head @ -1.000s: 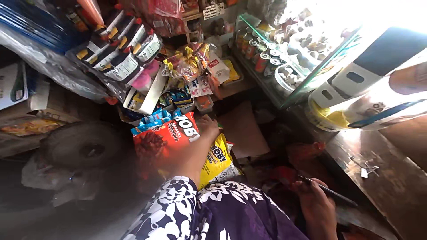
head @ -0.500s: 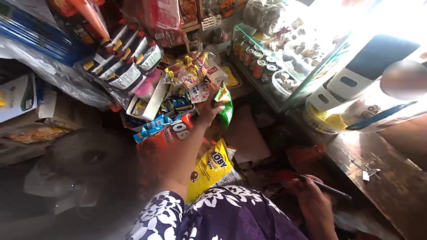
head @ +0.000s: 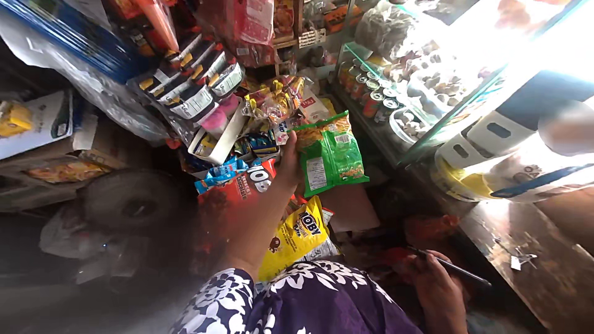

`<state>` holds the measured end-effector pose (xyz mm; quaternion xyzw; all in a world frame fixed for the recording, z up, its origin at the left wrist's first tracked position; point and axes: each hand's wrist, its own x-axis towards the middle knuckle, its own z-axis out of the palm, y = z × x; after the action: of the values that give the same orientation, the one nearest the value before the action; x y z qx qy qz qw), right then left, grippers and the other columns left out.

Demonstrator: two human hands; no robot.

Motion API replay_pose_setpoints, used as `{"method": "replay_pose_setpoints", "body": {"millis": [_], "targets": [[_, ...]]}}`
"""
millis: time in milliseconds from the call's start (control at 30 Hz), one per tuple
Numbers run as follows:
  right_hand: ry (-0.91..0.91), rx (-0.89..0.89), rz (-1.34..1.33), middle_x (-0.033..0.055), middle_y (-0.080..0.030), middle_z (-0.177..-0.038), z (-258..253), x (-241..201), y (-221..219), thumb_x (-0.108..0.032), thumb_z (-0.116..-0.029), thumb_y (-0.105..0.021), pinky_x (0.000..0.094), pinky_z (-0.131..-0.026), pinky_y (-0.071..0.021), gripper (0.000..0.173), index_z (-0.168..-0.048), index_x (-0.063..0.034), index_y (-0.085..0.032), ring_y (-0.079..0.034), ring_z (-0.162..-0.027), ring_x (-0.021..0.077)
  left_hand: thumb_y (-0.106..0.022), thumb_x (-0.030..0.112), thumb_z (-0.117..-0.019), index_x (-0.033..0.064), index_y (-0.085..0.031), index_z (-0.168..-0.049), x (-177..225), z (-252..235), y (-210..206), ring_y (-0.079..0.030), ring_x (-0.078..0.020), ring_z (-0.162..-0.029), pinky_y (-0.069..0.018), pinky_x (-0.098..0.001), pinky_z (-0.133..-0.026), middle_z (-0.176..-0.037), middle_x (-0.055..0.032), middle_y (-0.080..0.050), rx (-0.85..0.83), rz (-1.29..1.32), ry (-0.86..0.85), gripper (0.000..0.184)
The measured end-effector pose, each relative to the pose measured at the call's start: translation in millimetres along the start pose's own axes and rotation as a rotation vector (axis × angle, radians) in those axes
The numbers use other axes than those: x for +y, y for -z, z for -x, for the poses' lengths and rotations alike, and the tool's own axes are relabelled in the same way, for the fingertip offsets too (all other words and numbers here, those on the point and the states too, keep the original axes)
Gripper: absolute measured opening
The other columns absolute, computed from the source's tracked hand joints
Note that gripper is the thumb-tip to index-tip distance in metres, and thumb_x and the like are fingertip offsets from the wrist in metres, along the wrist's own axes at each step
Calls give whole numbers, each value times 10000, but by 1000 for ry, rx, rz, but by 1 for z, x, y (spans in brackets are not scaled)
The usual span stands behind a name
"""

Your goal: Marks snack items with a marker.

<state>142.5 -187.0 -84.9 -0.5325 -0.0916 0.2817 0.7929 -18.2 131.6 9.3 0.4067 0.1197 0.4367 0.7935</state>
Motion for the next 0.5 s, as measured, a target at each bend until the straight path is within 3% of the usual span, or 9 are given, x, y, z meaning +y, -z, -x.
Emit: {"method": "replay_pose_setpoints", "body": {"millis": [67, 167, 233, 267, 333, 400, 467, 500], "targets": [[27, -9, -18, -28, -721, -749, 0, -5, -5, -91, -1011, -413, 269, -685, -630, 182, -1014, -140, -589, -713, -663, 101, -256, 475, -1070, 182, -612, -1135, 2, 7, -9, -707, -55, -919, -607, -270, -818, -968, 34, -737, 41, -48, 7, 466], [96, -90, -80, -14, -736, -779, -3, -10, -11, -182, -942, -618, 285, -708, -626, 56, -990, -185, -646, -720, -693, 108, -212, 320, -1082, 186, -586, -1059, 3, 17, -29, -704, -24, -826, -606, -240, -744, -874, 67, -726, 114, -118, 63, 398], [163, -197, -102, -6, -752, -851, -3, -20, -22, -313, -860, -793, 304, -765, -631, 180, -982, -218, -699, -736, -771, 116, -357, 330, -1080, 120, -581, -1185, -2, 22, -43, -677, -65, -886, -587, -293, -793, -961, 12, -697, 154, -266, 158, 325], [213, -277, -84, -7, -757, -931, -3, -25, -29, -372, -853, -800, 317, -834, -621, 229, -1011, -238, -703, -736, -865, 123, -393, 368, -1082, 104, -560, -1272, -3, 27, -56, -650, -95, -948, -567, -331, -838, -1052, -25, -671, 159, -371, 236, 365], [319, -426, -56, 26, -762, -1103, -7, -36, -45, -419, -893, -753, 317, -930, -583, 243, -1064, -254, -710, -718, -1055, 159, -389, 489, -1075, 132, -480, -1451, -14, 40, -75, -610, -193, -1124, -532, -434, -935, -1303, -104, -614, 87, -538, 383, 527], [357, -450, -90, 49, -754, -1163, -18, -44, -64, -415, -902, -742, 337, -966, -572, 246, -1064, -233, -706, -704, -1128, 194, -373, 456, -1092, 126, -360, -1557, -31, 51, -88, -551, -257, -1271, -484, -486, -1035, -1461, -157, -518, -20, -538, 447, 570], [288, -352, -189, 17, -760, -1100, -30, -46, -77, -335, -981, -658, 369, -992, -562, 166, -1058, -188, -646, -709, -1100, 177, -384, 366, -1105, 62, -254, -1605, -43, 63, -104, -476, -276, -1384, -427, -470, -1122, -1565, -197, -411, -143, -543, 475, 600], [233, -299, -232, -27, -758, -1019, -35, -47, -80, -246, -1063, -472, 325, -953, -573, 160, -1039, -176, -614, -717, -1025, 121, -414, 339, -1097, 30, -209, -1617, -46, 69, -111, -418, -290, -1443, -385, -464, -1164, -1614, -217, -339, -206, -546, 490, 639]]}}
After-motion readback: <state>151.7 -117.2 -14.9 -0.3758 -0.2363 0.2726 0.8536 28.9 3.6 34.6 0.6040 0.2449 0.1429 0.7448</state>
